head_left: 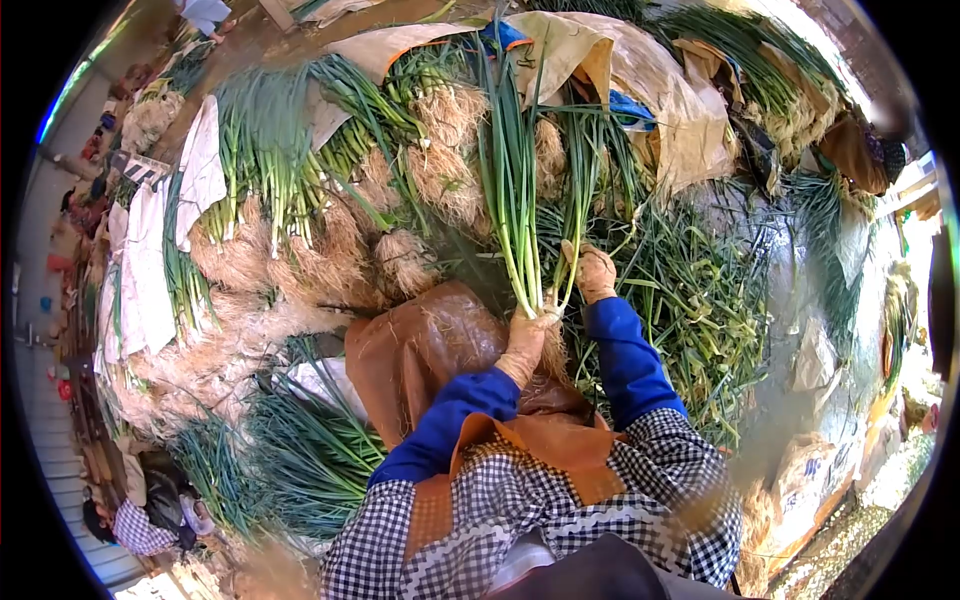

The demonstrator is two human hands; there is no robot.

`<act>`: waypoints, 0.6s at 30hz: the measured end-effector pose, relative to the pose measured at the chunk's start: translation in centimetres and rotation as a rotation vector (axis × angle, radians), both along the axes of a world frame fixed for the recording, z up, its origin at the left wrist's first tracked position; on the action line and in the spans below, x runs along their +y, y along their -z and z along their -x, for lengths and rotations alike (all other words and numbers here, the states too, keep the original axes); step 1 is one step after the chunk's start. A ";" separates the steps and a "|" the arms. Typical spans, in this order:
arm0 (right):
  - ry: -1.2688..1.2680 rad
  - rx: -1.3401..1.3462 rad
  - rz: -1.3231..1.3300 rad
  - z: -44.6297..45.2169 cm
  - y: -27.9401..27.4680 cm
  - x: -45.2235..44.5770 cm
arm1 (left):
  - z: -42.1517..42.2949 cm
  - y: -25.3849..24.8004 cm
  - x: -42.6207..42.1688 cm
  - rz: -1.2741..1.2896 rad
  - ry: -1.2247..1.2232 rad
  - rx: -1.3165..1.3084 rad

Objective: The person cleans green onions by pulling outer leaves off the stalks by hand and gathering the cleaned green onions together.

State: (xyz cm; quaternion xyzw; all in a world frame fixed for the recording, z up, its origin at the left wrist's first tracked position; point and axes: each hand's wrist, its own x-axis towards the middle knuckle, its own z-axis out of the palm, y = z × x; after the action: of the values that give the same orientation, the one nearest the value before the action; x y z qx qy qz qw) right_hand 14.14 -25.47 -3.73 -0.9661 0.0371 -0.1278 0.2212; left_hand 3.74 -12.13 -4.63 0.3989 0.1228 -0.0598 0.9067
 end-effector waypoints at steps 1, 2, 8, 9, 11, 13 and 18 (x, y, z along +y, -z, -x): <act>-0.018 0.049 -0.034 0.1 -0.2 -0.3 | 0.1 0.0 0.0 -0.015 -0.008 0.005; -0.037 0.099 -0.068 0.3 -0.4 -0.4 | 0.0 -0.3 0.0 -0.011 -0.009 0.003; -0.471 0.597 -0.638 8.3 -6.8 -1.8 | -0.1 -1.0 0.9 0.025 0.051 0.097; -0.639 0.601 -0.405 9.5 -5.6 -4.2 | -0.1 -0.5 0.8 0.040 0.021 0.116; -0.650 0.725 0.162 11.0 -2.3 -9.4 | -0.1 -1.5 0.4 0.028 -0.065 0.087; -0.316 0.923 0.605 10.1 -2.0 -11.3 | 0.0 -0.4 0.3 0.126 -0.053 0.017; -0.395 0.071 -0.186 1.6 -7.9 -3.2 | -0.6 2.1 -0.4 0.292 -0.064 -0.079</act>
State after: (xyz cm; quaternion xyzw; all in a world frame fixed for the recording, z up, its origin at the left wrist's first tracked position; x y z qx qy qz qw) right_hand 12.54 -28.71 4.19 -0.9340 -0.1337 -0.0438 0.3285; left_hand 4.33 -12.49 -6.72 0.2607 0.0897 -0.0323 0.9607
